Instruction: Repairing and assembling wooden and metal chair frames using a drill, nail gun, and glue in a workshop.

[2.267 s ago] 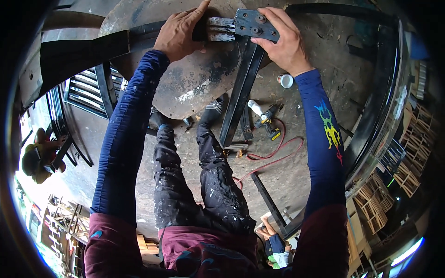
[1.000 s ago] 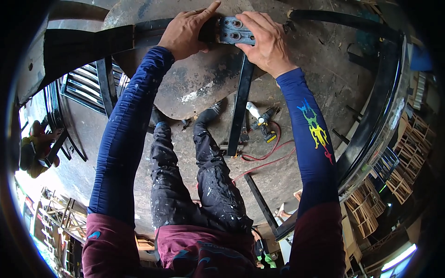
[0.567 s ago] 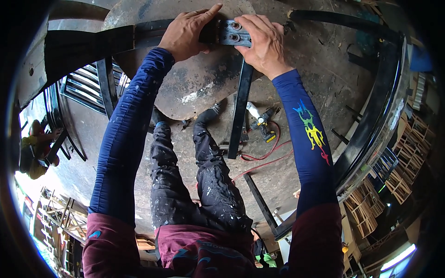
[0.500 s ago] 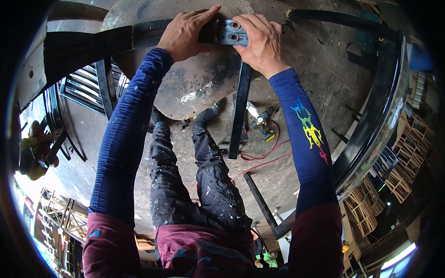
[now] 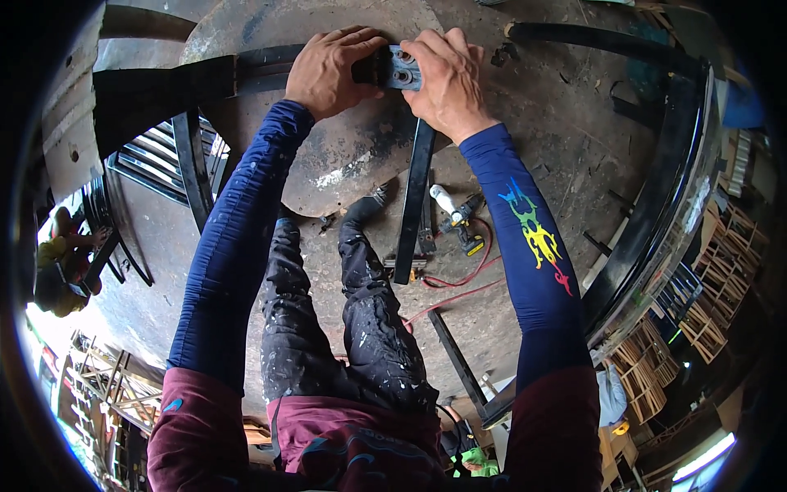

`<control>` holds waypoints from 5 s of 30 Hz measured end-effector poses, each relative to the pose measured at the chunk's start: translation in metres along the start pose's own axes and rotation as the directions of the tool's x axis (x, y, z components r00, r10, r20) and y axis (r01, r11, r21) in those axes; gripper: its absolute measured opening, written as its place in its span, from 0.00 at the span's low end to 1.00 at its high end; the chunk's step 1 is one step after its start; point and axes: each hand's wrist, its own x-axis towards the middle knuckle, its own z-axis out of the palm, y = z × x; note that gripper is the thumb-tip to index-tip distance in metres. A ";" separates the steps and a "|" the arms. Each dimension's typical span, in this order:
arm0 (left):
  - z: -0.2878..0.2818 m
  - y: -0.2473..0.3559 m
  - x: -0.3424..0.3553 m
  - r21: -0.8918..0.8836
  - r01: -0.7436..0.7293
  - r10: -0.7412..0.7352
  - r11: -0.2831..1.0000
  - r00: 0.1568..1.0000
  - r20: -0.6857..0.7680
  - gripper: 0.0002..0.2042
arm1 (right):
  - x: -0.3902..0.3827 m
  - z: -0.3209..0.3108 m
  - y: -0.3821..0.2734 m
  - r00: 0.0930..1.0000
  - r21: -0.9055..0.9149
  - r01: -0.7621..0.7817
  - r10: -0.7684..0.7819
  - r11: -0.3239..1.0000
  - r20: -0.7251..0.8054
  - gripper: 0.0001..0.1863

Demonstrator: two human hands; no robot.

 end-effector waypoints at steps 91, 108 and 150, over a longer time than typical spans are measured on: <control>-0.018 -0.120 0.017 0.359 -0.806 0.536 0.471 0.585 0.609 0.23 | -0.615 0.331 -0.191 -0.251 -0.434 -0.901 0.837 -0.018 0.487 0.25; 0.139 -0.130 -0.095 -0.112 -0.366 0.355 0.924 0.710 0.608 0.23 | -0.675 0.377 -0.188 0.206 -0.263 -0.690 0.532 0.675 0.821 0.19; -0.003 0.012 0.017 0.157 -0.087 0.070 0.984 0.991 0.112 0.37 | -0.091 0.015 -0.258 0.264 0.515 -0.843 0.954 0.154 0.146 0.35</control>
